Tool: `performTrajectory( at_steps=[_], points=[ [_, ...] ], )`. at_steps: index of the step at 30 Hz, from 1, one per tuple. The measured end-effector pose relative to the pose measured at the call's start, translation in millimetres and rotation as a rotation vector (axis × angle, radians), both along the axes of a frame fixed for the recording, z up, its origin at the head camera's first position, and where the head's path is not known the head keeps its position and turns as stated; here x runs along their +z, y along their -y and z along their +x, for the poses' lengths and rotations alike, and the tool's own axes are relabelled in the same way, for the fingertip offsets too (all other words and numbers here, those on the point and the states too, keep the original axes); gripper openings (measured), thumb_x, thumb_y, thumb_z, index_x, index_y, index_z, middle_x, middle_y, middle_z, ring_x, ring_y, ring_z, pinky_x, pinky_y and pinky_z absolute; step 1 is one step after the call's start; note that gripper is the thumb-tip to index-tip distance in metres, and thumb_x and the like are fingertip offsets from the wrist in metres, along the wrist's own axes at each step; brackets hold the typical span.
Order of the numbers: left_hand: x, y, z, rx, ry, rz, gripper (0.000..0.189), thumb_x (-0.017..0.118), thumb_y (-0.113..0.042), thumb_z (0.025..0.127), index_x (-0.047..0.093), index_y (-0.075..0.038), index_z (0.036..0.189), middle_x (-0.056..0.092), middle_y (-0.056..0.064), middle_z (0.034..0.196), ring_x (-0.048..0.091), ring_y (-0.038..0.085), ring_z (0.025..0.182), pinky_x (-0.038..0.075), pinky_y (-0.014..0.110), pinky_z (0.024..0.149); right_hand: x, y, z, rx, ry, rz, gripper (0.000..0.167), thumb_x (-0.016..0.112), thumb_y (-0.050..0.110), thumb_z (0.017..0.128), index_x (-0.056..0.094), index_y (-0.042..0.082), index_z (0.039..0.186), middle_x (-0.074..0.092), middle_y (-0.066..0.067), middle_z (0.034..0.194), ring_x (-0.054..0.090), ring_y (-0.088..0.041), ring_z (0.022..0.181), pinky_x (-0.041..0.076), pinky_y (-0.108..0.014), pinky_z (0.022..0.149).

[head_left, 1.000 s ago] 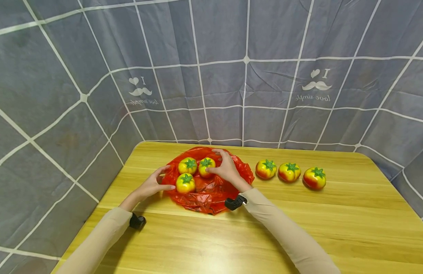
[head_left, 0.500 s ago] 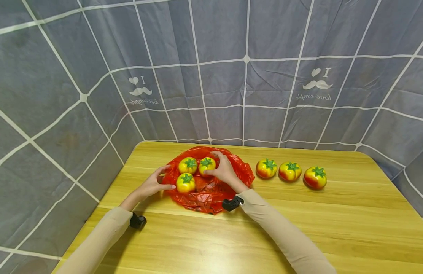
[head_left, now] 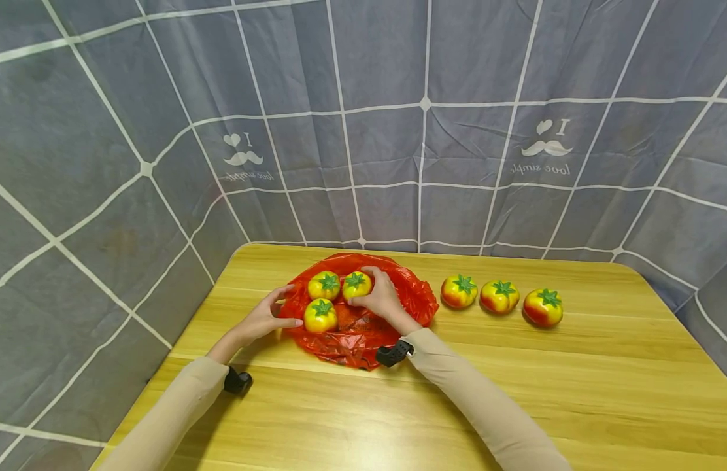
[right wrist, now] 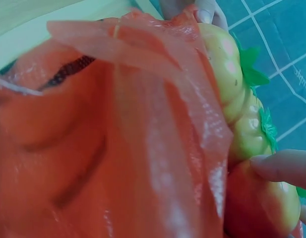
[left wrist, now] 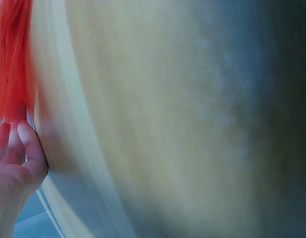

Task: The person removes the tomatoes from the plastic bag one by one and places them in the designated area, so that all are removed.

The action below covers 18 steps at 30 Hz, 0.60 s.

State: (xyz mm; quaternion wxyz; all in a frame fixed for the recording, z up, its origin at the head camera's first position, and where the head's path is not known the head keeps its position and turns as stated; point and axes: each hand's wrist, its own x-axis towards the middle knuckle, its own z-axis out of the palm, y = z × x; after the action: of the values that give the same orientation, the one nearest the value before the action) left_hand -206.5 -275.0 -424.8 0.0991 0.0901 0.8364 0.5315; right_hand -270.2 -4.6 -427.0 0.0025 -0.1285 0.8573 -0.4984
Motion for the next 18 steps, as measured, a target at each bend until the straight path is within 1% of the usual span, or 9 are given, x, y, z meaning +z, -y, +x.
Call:
performTrajectory(
  at_steps=[6,14,18],
  points=[
    [-0.1,-0.2,0.1,-0.001,-0.004,-0.003,0.083,0.073,-0.016,0.083,0.024,0.001,0.148,0.03,0.028,0.149,0.047,0.044,0.124,0.046,0.046,0.101,-1.1,0.8,2.3,-0.012,0.013,-0.004,0.074,0.086,0.014,0.066,0.05,0.004,0.13,0.05,-0.022,0.126,0.05,-0.038,0.115,0.041,-0.052,0.103],
    [-0.1,-0.3,0.5,-0.004,-0.003,0.006,0.083,0.073,-0.015,0.083,0.024,0.001,0.148,0.032,0.029,0.148,0.048,0.043,0.122,0.047,0.042,0.099,-3.5,-0.5,2.5,-0.002,0.017,0.003,0.072,0.086,0.013,0.068,0.05,0.006,0.129,0.049,-0.021,0.124,0.052,-0.037,0.112,0.043,-0.051,0.102],
    [-0.3,-0.2,0.6,-0.001,-0.004,0.005,0.083,0.074,-0.015,0.083,0.024,0.001,0.148,0.032,0.029,0.147,0.049,0.043,0.122,0.047,0.043,0.099,-3.2,-1.0,2.7,0.006,0.019,-0.001,0.07,0.085,0.012,0.069,0.05,0.006,0.129,0.049,-0.021,0.124,0.052,-0.037,0.112,0.043,-0.051,0.101]
  ],
)
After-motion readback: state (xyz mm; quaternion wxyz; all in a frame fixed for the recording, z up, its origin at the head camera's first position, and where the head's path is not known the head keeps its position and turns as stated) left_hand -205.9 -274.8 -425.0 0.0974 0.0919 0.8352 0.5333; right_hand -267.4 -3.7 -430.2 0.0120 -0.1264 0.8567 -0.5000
